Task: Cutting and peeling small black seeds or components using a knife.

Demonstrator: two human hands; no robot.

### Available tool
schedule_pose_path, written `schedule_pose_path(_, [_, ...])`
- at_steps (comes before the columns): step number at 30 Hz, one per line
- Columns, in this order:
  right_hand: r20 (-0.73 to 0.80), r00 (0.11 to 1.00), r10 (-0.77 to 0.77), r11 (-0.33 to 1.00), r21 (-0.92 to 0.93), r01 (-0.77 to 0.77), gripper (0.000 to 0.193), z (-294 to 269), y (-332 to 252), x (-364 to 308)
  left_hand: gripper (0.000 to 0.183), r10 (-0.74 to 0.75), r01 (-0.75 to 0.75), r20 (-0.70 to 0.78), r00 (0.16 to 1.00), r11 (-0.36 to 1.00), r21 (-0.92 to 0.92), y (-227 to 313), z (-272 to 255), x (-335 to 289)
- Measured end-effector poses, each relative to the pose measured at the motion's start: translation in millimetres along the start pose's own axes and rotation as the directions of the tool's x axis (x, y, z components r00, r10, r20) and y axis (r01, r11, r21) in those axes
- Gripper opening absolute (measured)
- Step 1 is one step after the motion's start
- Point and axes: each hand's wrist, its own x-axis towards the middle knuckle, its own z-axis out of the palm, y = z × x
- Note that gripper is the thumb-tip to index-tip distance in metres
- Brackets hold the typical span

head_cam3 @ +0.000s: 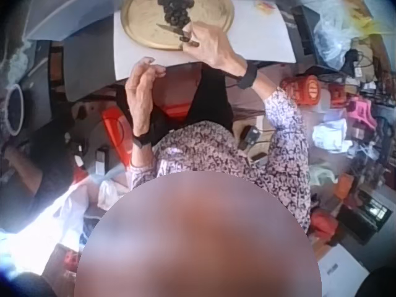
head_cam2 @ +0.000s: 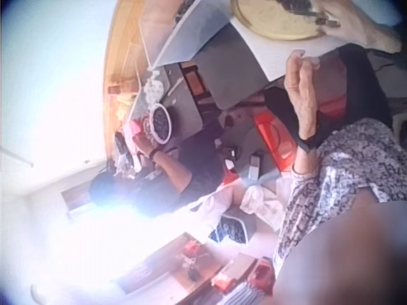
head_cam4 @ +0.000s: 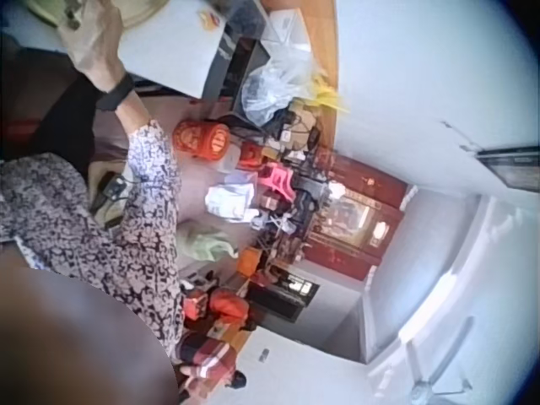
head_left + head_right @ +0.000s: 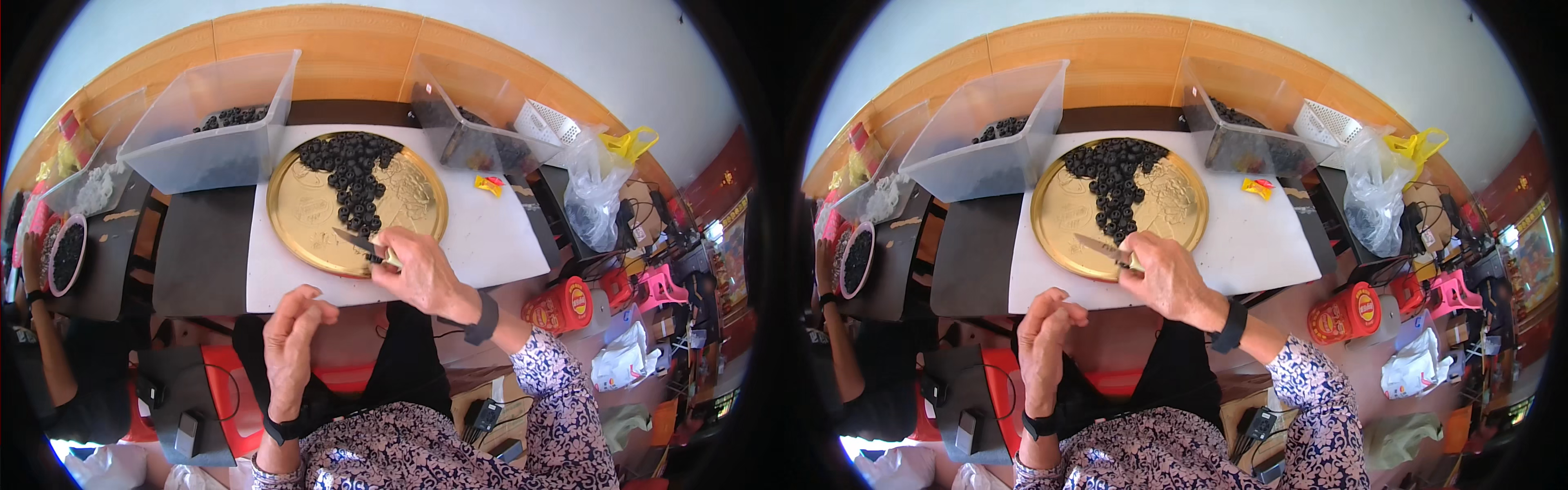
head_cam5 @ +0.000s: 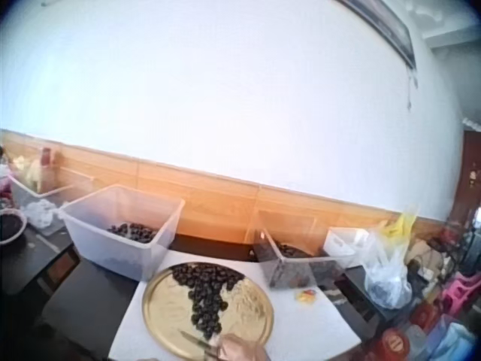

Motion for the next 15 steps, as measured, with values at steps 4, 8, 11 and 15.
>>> schedule_pose_path(4, [0.028, 0.995, -0.098, 0.966, 0.244, 0.088, 0.023, 12.7, -31.4, -19.5, 0.023, -0.141, 0.156, 0.094, 0.986, 0.972, -0.175, -9.2, 9.1, -10.5])
schedule_pose_path(8, [0.042, 0.983, -0.180, 0.933, 0.324, 0.157, 0.034, 26.3, -42.0, -34.8, 0.025, -0.187, 0.215, 0.128, 0.974, 0.938, -0.273, -17.9, 6.4, -14.2])
schedule_pose_path(11, [0.062, 0.978, -0.197, 0.906, 0.393, 0.158, 0.037, 31.9, -43.4, -40.0, 0.024, -0.175, 0.224, 0.170, 0.970, 0.914, -0.339, -22.8, -1.9, -18.0])
schedule_pose_path(15, [0.172, 0.981, 0.093, 0.697, 0.692, -0.188, 0.026, 43.0, -48.0, -54.4, 0.018, -0.222, 0.261, 0.149, 0.964, 0.898, -0.353, -23.6, -7.2, -23.0])
